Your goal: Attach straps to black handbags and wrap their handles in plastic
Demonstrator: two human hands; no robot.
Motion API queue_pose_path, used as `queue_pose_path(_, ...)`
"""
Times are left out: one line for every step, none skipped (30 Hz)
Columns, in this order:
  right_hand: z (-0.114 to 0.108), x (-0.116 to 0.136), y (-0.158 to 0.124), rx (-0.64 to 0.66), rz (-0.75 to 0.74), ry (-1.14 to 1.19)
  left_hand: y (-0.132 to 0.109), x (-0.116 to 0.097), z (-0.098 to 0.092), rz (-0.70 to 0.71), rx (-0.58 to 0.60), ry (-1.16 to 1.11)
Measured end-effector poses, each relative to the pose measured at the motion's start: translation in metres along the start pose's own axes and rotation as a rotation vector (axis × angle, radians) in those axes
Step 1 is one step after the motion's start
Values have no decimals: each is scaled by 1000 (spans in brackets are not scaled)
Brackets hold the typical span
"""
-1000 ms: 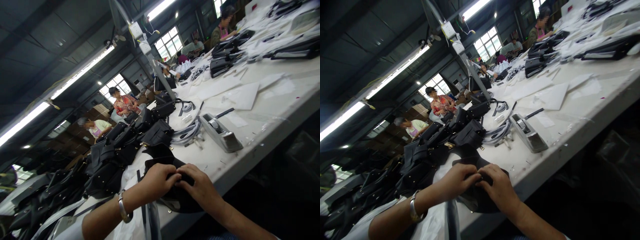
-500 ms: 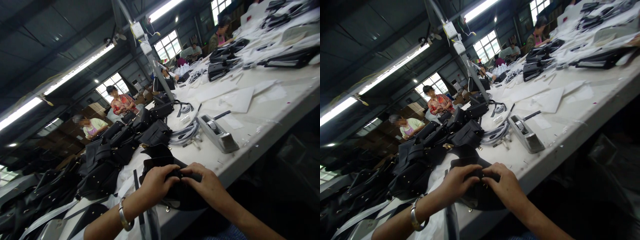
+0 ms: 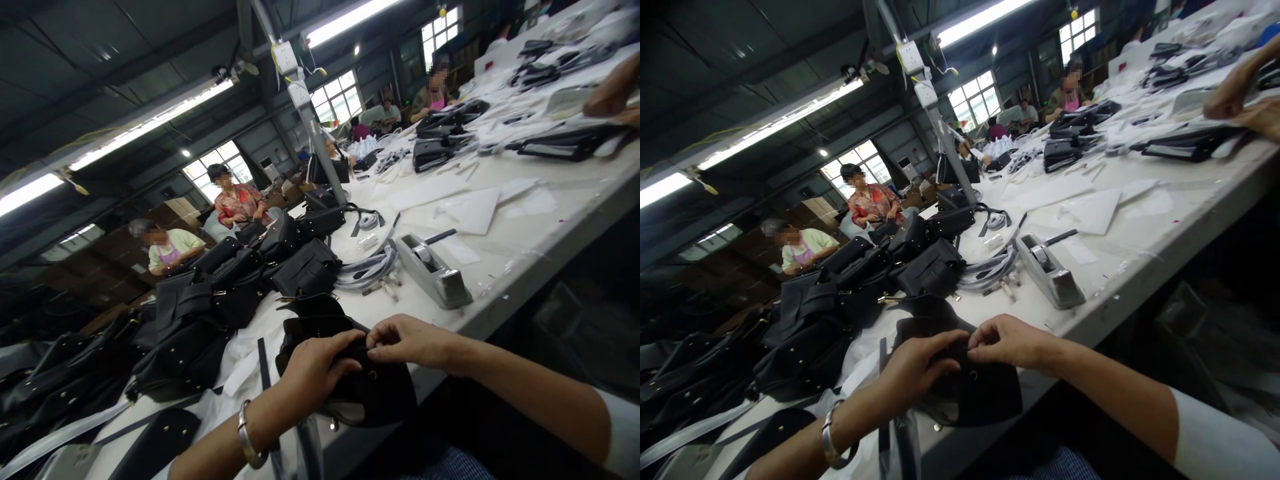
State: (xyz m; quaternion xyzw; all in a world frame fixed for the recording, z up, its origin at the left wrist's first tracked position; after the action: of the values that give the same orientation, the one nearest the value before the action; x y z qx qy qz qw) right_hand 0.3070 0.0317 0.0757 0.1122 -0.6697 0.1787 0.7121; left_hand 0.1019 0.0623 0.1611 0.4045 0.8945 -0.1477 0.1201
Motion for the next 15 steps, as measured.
queue_pose_path(-2,2,-1,14,10,-3,0,1,1,8,-3,-11)
queue_pose_path(-4,3,-2,20,17,-7,1,1,2,17,-4,-24)
queue_pose_path(-5,4,-2,20,22,-12,2,2,2,28,-9,-36)
queue_pose_path(-6,4,-2,15,24,-20,3,2,3,39,-17,-46)
queue_pose_path(-5,4,-2,5,25,-29,3,3,3,49,-23,-54)
queue_pose_path(-5,5,-3,-10,26,-40,3,4,4,58,-28,-61)
queue_pose_path(-3,5,-3,-27,27,-53,4,5,4,64,-31,-67)
queue_pose_path(-2,6,-3,-44,29,-67,3,6,5,70,-32,-72)
queue_pose_path(0,6,-3,-59,30,-82,3,6,5,73,-34,-75)
queue_pose_path(1,8,-3,-70,31,-97,3,7,6,75,-35,-74)
queue_pose_path(2,9,-4,-77,32,-109,2,7,7,77,-37,-71)
queue_pose_path(3,10,-4,-82,32,-118,1,6,8,81,-42,-65)
queue_pose_path(4,12,-5,-86,34,-123,-1,5,9,86,-53,-58)
queue_pose_path(4,14,-6,-89,38,-125,-2,3,10,93,-69,-48)
queue_pose_path(4,16,-7,-90,45,-123,-4,1,11,100,-90,-35)
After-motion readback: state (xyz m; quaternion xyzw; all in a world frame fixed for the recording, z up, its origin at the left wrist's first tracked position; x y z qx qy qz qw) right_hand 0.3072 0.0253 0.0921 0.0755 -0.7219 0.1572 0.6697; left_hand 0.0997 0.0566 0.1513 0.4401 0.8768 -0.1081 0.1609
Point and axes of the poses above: each hand's wrist, its own y-axis towards the middle knuckle, its own z-axis out of the palm, x = y × z, the point moved 1 cm from there along y, towards the middle knuckle, and after that the axes turned 2 degrees about x, right-handed, at the moved point
